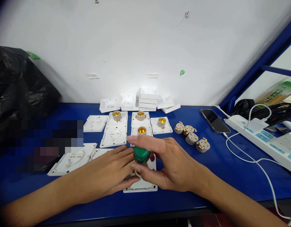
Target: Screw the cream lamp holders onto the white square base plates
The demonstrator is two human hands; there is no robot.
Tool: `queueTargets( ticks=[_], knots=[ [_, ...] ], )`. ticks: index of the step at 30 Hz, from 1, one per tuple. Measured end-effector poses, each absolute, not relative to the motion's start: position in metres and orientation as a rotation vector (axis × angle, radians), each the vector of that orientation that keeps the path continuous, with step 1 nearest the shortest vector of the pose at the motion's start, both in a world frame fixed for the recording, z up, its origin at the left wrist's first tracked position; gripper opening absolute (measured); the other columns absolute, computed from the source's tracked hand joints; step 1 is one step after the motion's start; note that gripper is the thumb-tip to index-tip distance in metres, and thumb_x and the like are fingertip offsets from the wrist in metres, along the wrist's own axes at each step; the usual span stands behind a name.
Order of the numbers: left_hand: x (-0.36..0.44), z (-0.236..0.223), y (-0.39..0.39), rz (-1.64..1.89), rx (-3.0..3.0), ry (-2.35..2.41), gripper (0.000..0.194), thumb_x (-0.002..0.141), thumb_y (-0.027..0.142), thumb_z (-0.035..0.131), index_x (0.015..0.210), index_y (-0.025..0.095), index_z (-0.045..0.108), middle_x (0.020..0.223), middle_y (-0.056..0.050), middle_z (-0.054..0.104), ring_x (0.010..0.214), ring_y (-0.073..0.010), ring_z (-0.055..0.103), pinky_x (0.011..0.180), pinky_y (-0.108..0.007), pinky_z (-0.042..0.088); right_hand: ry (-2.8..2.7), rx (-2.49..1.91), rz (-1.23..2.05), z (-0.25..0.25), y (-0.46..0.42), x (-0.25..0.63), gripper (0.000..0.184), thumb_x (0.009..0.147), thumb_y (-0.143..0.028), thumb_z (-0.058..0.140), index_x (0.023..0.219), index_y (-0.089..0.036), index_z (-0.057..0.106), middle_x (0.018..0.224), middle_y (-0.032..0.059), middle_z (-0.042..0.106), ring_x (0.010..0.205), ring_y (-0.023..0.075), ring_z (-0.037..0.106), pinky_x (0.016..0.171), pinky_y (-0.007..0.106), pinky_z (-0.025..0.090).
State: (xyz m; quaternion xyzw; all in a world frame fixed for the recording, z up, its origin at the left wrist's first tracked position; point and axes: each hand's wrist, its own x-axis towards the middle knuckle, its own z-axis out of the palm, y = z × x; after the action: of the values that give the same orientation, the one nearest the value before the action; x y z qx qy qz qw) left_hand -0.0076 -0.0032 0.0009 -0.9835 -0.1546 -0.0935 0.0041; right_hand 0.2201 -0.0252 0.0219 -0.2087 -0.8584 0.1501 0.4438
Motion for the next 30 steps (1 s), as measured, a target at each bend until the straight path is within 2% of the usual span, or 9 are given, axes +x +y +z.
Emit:
queueTargets(
  ticks=[8, 13, 23, 30],
  knots=[
    [-0.0084, -0.001, -0.0026, -0.361, -3.062, -0.467, 0.019, 0.107, 0.035, 0.054, 0.114, 0.017, 0.057, 0.105, -0.006, 0.07, 0.1, -0.0271, 0.068, 0.091, -0.042, 0.05, -2.125, -0.531, 0.386, 0.0213, -0.0275, 0.222, 0.078, 0.09, -0.007, 0.068, 0.155, -0.03, 0.031, 0.094, 0.001, 0.069, 0.072, 0.0161, 0.067, 0.059, 0.029, 0.059],
    [-0.008, 0.0001, -0.0027, -0.329, -3.064, -0.468, 0.019, 0.105, 0.035, 0.057, 0.113, 0.017, 0.057, 0.104, -0.006, 0.07, 0.099, -0.0273, 0.067, 0.089, -0.042, 0.05, -2.121, -0.526, 0.395, 0.021, -0.027, 0.2216, 0.079, 0.089, -0.007, 0.069, 0.155, -0.029, 0.031, 0.104, 0.0033, 0.071, 0.074, 0.0154, 0.067, 0.061, 0.028, 0.06],
    [-0.008, -0.0005, -0.0027, -0.352, -3.061, -0.468, 0.019, 0.106, 0.034, 0.055, 0.114, 0.017, 0.058, 0.106, -0.006, 0.07, 0.1, -0.0271, 0.068, 0.092, -0.042, 0.05, -2.12, -0.519, 0.39, 0.0222, -0.0248, 0.2195, 0.076, 0.091, -0.009, 0.068, 0.154, -0.03, 0.032, 0.091, 0.0007, 0.069, 0.071, 0.0162, 0.067, 0.059, 0.028, 0.06],
    [-0.0083, -0.0009, -0.0026, -0.325, -3.074, -0.471, 0.019, 0.105, 0.034, 0.057, 0.114, 0.017, 0.057, 0.107, -0.006, 0.07, 0.101, -0.0277, 0.068, 0.092, -0.043, 0.05, -2.12, -0.508, 0.393, 0.0223, -0.0257, 0.2198, 0.077, 0.091, -0.008, 0.068, 0.155, -0.029, 0.031, 0.094, 0.0019, 0.07, 0.074, 0.0162, 0.067, 0.06, 0.028, 0.059]
  ],
)
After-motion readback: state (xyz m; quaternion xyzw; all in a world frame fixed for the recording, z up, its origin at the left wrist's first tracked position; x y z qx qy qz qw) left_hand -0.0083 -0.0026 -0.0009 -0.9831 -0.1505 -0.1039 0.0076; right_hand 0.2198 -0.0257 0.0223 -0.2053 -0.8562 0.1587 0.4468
